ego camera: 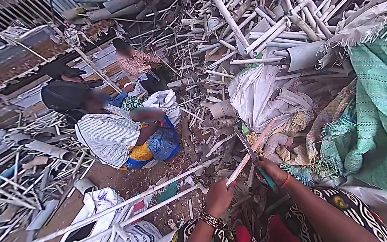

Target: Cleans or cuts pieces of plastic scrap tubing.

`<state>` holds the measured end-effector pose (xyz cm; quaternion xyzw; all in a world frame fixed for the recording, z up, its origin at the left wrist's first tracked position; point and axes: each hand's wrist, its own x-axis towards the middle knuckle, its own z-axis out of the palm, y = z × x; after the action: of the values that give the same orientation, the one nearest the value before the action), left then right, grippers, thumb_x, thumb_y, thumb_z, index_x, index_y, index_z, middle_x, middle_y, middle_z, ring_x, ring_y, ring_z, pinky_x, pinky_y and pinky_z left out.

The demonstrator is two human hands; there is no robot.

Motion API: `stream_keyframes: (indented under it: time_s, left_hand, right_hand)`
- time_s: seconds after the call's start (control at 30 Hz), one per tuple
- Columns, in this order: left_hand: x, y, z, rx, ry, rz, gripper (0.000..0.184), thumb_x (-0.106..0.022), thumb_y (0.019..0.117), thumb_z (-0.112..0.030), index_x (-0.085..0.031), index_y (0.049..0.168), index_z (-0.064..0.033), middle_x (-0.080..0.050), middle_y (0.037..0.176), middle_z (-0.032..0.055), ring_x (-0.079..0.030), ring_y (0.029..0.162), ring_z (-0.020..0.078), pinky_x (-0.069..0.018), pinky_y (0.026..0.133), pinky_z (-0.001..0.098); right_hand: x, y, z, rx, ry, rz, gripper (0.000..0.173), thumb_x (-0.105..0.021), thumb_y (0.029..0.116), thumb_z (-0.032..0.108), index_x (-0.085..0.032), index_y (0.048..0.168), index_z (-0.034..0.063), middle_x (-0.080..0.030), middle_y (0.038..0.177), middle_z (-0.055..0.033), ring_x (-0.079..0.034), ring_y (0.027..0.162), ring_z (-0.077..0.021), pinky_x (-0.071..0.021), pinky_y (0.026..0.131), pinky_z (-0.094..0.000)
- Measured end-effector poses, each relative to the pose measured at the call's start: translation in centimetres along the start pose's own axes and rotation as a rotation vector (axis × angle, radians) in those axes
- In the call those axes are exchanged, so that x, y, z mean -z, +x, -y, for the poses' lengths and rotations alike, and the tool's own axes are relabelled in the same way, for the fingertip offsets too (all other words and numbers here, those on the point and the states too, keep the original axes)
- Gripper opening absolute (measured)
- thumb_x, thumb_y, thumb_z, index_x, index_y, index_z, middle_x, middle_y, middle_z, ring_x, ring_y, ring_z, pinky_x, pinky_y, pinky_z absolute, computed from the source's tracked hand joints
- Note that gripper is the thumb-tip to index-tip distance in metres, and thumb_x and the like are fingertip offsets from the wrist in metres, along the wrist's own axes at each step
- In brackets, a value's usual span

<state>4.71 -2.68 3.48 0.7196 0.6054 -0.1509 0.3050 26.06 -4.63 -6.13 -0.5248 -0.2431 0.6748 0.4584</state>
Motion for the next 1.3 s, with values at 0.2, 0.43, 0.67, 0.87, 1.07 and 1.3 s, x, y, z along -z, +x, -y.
stream_keyframes:
  time_s: [0.2, 0.43, 0.67, 0.87, 1.07, 1.3]
  left_hand:
    - [-0.2, 0.2, 0.4, -0.007, 0.002, -0.003, 0.049, -0.047, 0.1107, -0.041, -0.065, 0.120, 0.0033, -0.069, 0.107, 0.0251, -0.068, 0.106, 0.0408, -0.0504, 0.094, 0.0596]
    - [0.0, -0.4, -0.4, 0.023, 0.117, -0.034, 0.048, -0.048, 0.1098, -0.044, -0.065, 0.126, -0.0015, -0.071, 0.114, 0.0239, -0.068, 0.113, 0.0404, -0.0516, 0.096, 0.0593]
    - [0.0, -1.0, -1.4, 0.050, 0.210, -0.053, 0.048, -0.047, 0.1101, -0.043, -0.064, 0.131, -0.0032, -0.071, 0.117, 0.0225, -0.068, 0.115, 0.0389, -0.0524, 0.097, 0.0571]
    - [-0.5, -1.4, -2.1, 0.084, 0.237, -0.047, 0.048, -0.046, 0.1101, -0.043, -0.063, 0.133, -0.0041, -0.071, 0.118, 0.0219, -0.068, 0.117, 0.0374, -0.0524, 0.097, 0.0556]
    - [-0.6, -1.1, -2.1, 0.063, 0.186, -0.060, 0.049, -0.045, 0.1109, -0.043, -0.062, 0.132, -0.0027, -0.071, 0.117, 0.0224, -0.068, 0.117, 0.0379, -0.0524, 0.097, 0.0560]
    - [-0.8, -1.3, -2.0, 0.086, 0.203, -0.055, 0.049, -0.045, 0.1105, -0.043, -0.063, 0.132, -0.0030, -0.072, 0.116, 0.0226, -0.068, 0.116, 0.0385, -0.0519, 0.097, 0.0568]
  right_hand:
    - [1.0, 1.0, -0.7, 0.201, -0.190, 0.028, 0.025, -0.049, 0.1072, 0.007, -0.049, 0.131, -0.0001, -0.062, 0.090, -0.0057, -0.063, 0.067, -0.0109, -0.0556, 0.062, -0.0258]
    - [1.9, 1.3, 0.4, 0.269, -0.989, -0.140, 0.045, -0.042, 0.1120, 0.032, -0.051, 0.142, 0.0008, -0.068, 0.100, -0.0228, -0.068, 0.092, -0.0397, -0.0514, 0.088, -0.0580]
    - [-0.3, 0.4, 1.0, 0.124, -1.102, -0.256, 0.047, -0.038, 0.1130, 0.038, -0.053, 0.132, -0.0031, -0.069, 0.103, -0.0251, -0.069, 0.102, -0.0430, -0.0520, 0.089, -0.0581]
    - [-2.4, -1.5, 1.1, 0.002, -1.232, -0.243, 0.050, -0.031, 0.1136, 0.042, -0.049, 0.137, 0.0019, -0.069, 0.111, -0.0240, -0.069, 0.109, -0.0421, -0.0533, 0.091, -0.0563]
    - [-2.4, -1.1, 1.8, 0.035, -1.244, -0.240, 0.049, -0.032, 0.1133, 0.042, -0.051, 0.137, 0.0035, -0.069, 0.112, -0.0233, -0.069, 0.109, -0.0423, -0.0533, 0.090, -0.0573]
    - [-3.4, -3.2, 1.1, -0.004, -1.307, -0.168, 0.049, -0.030, 0.1137, 0.042, -0.049, 0.137, 0.0038, -0.069, 0.111, -0.0238, -0.069, 0.108, -0.0431, -0.0541, 0.089, -0.0570]
